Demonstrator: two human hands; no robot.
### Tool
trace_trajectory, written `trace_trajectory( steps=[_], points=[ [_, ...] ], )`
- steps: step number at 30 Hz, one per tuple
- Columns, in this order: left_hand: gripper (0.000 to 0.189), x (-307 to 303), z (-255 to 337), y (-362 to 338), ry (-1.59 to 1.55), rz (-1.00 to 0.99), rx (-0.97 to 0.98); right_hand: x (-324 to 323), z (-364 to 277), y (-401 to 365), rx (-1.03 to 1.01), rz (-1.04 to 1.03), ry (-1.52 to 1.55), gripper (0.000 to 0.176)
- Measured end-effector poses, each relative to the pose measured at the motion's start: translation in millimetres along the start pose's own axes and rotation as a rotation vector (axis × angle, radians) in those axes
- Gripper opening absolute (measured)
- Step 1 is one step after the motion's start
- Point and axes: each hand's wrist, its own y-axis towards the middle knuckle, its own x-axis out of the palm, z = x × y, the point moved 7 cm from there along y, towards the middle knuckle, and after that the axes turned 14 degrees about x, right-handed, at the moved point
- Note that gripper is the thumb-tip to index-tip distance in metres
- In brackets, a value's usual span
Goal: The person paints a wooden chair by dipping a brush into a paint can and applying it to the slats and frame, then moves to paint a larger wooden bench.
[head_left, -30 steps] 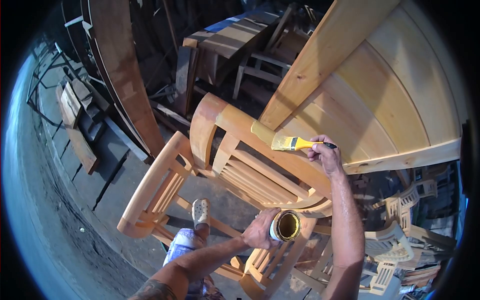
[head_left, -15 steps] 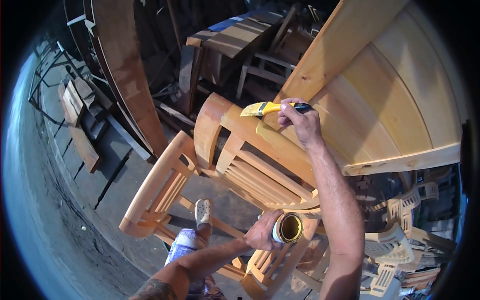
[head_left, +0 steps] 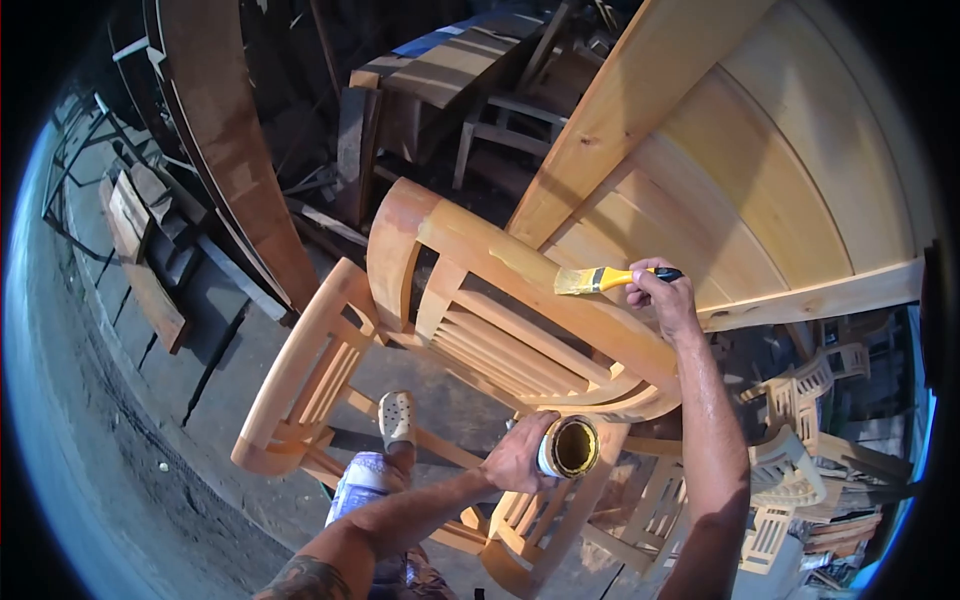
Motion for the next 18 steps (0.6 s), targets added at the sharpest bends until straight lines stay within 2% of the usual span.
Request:
trace_trajectory(
  steps=[8,12,14,16,18],
  points=[
    [0.095,13,6,0,-0.04,-0.057,0.013,-171,98,-68,0.182,0.281,0.074,0.024],
    [0.095,12,9,-1,-0.053,-0.065,0.022,-231,100,-83,0.185,0.416,-0.066,0.02],
    [0.095,12,8,-2,-0.05,-0.063,0.03,-228,70,-80,0.125,0.473,-0.268,0.017],
    [0.095,12,6,-2,-0.059,-0.066,0.011,-184,29,-69,0.02,0.5,-0.502,0.019],
    [0.094,11,6,-2,-0.067,-0.062,0.002,-125,0,-40,-0.189,0.459,-0.724,0.023]
  ],
)
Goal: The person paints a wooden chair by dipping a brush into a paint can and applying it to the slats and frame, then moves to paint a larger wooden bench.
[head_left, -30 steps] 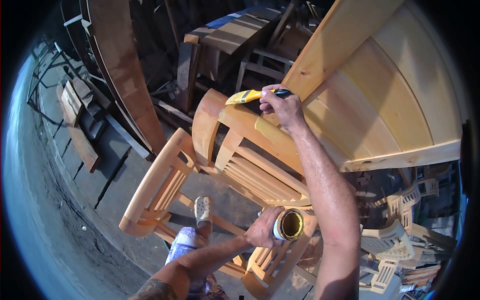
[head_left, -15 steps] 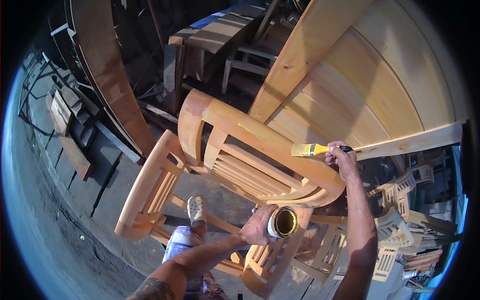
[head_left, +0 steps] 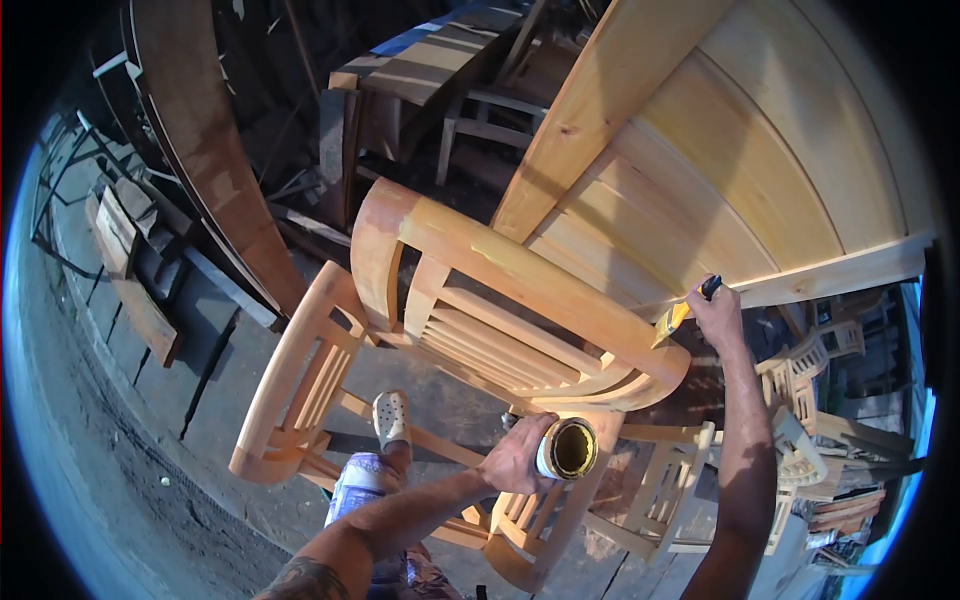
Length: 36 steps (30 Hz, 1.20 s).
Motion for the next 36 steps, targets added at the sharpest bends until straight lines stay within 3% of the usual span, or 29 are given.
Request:
trace_trajectory(
  steps=[3,8,16,19,23,28,36],
  points=[
    [0.095,-3,-1,0,-0.004,0.014,-0.009,67,-109,8,-0.164,-0.079,-0.105,0.029],
    [0.101,-7,-8,-3,0.017,0.01,-0.018,140,-261,18,-0.227,-0.204,-0.068,0.038],
    [0.092,-19,-4,5,0.035,0.044,-0.058,198,-395,30,-0.375,-0.131,0.095,0.048],
    [0.092,-21,-5,6,0.034,0.054,-0.06,191,-398,31,-0.272,-0.13,0.201,0.05],
    [0.092,-20,-6,7,0.03,0.063,-0.041,192,-362,42,0.005,-0.29,0.621,0.045],
    [0.094,-11,-6,6,-0.003,0.046,-0.01,196,-273,33,0.166,-0.33,0.59,0.04],
    [0.097,2,-1,1,-0.016,-0.016,-0.014,112,-90,33,0.303,-0.294,0.522,0.036]
  ],
)
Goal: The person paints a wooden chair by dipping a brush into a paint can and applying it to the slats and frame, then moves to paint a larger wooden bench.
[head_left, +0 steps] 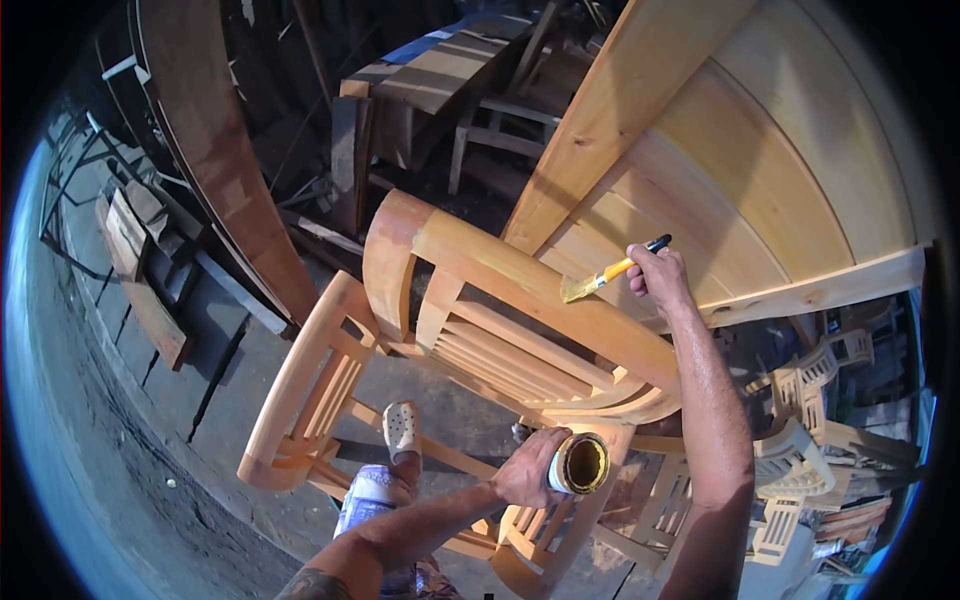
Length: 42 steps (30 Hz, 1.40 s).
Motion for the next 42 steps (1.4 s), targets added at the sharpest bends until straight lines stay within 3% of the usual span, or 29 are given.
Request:
trace_trajectory(
  steps=[4,6,7,10,16,20,22,25,28,34,42],
  points=[
    [0.098,4,-2,-4,-0.027,-0.008,-0.017,-86,32,1,0.082,0.176,-0.225,0.035],
    [0.101,2,-1,-4,-0.019,-0.011,-0.007,-114,19,4,-0.029,0.323,-0.65,0.039],
    [0.103,2,-1,-3,-0.015,-0.014,-0.001,-118,11,3,-0.088,0.398,-0.861,0.041],
    [0.101,1,-1,-4,-0.041,0.003,-0.019,-82,-17,-5,0.008,0.32,-1.06,0.046],
    [0.102,-2,1,-2,-0.024,-0.008,-0.031,101,-99,-16,-0.267,0.116,-0.833,0.044],
    [0.103,-4,0,-1,-0.021,-0.006,-0.04,187,-166,-22,-0.447,0.138,-0.685,0.047],
    [0.104,-5,-1,-2,-0.007,0.0,-0.042,215,-190,-19,-0.425,0.053,-0.624,0.049],
    [0.106,-6,-5,-1,0.002,0.004,-0.039,229,-210,-16,-0.403,0.097,-0.477,0.049],
    [0.107,-9,-6,1,0.004,0.0,-0.045,225,-196,-8,-0.177,-0.133,-0.041,0.048],
    [0.104,-9,0,3,0.054,0.025,0.023,138,-96,6,0.014,-0.071,0.032,0.035],
    [0.097,6,0,-2,0.028,-0.035,0.012,-89,89,-11,0.226,0.137,0.144,0.025]
  ],
)
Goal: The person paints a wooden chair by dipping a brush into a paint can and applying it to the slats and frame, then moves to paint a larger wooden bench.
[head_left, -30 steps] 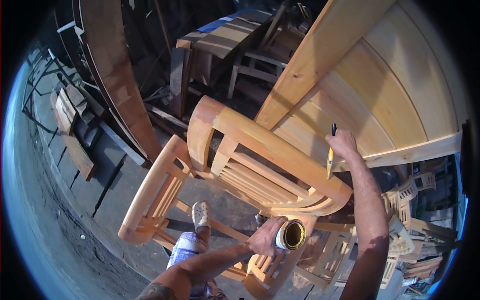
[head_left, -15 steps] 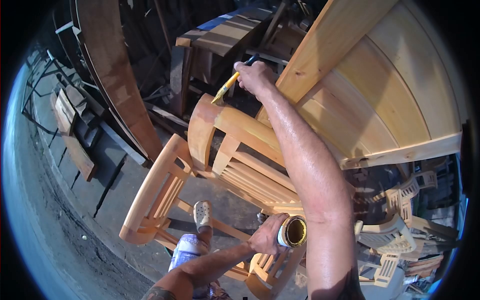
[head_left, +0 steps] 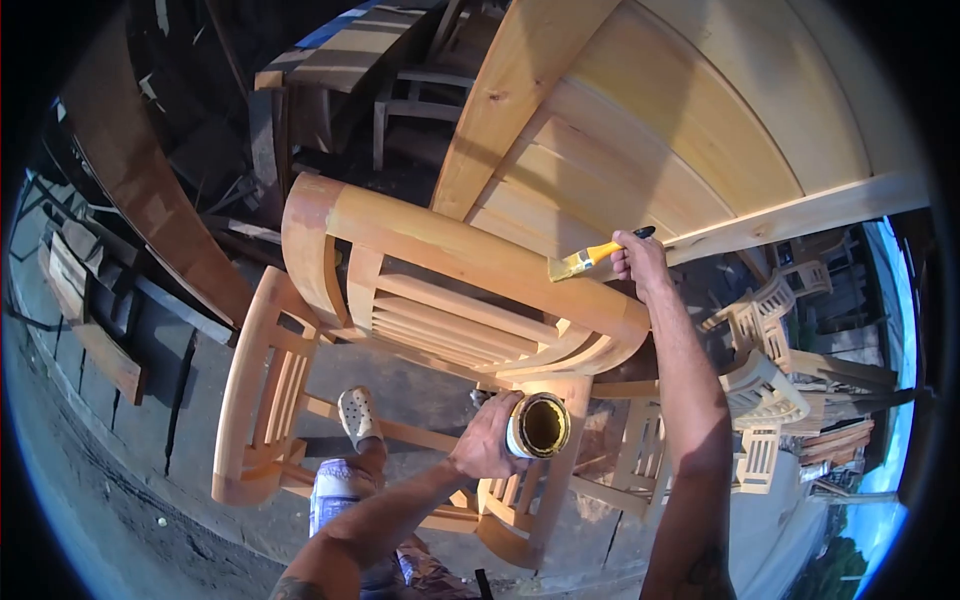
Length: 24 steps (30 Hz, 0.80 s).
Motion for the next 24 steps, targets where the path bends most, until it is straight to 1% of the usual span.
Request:
trace_trajectory(
  steps=[2,4,6,7,9,10,11,12,14,15,16,18,20,23,24],
  points=[
    [0.098,2,2,3,-0.026,-0.02,0.001,-48,22,3,0.009,0.056,0.013,0.025],
    [0.099,3,6,4,-0.041,-0.014,0.0,-92,35,6,-0.005,0.178,-0.067,0.027],
    [0.099,6,5,2,-0.034,-0.019,0.005,-126,38,11,0.013,0.229,-0.169,0.028],
    [0.099,7,5,1,-0.03,-0.021,0.009,-137,27,6,-0.002,0.319,-0.29,0.032],
    [0.099,8,5,1,-0.025,-0.031,0.014,-135,-11,-1,-0.232,0.49,-0.649,0.037],
    [0.099,8,5,1,-0.025,-0.037,0.015,-128,-28,-9,-0.348,0.572,-0.83,0.039],
    [0.099,9,5,0,-0.018,-0.041,0.017,-104,-42,-23,-0.404,0.527,-0.863,0.039],
    [0.099,11,4,-1,-0.011,-0.045,0.019,-66,-55,-41,-0.46,0.482,-0.894,0.039],
    [0.1,13,4,-1,-0.006,-0.045,0.025,9,-59,-57,-0.544,0.351,-0.976,0.036],
    [0.1,13,4,0,-0.007,-0.04,0.029,49,-64,-75,-0.799,0.335,-0.91,0.034],
    [0.1,14,4,0,-0.008,-0.035,0.033,84,-65,-85,-0.887,0.317,-0.967,0.029],
    [0.102,13,5,3,-0.009,-0.026,0.017,137,-84,-114,-0.949,0.262,-0.846,0.025],
    [0.103,14,5,4,-0.018,-0.023,0.007,166,-102,-134,-1.056,0.246,-0.641,0.022],
    [0.104,15,6,5,-0.028,-0.029,0.005,162,-116,-147,-1.012,0.177,-0.311,0.02],
    [0.105,15,6,5,-0.026,-0.032,0.0,150,-114,-142,-0.855,0.107,-0.161,0.022]
  ],
)
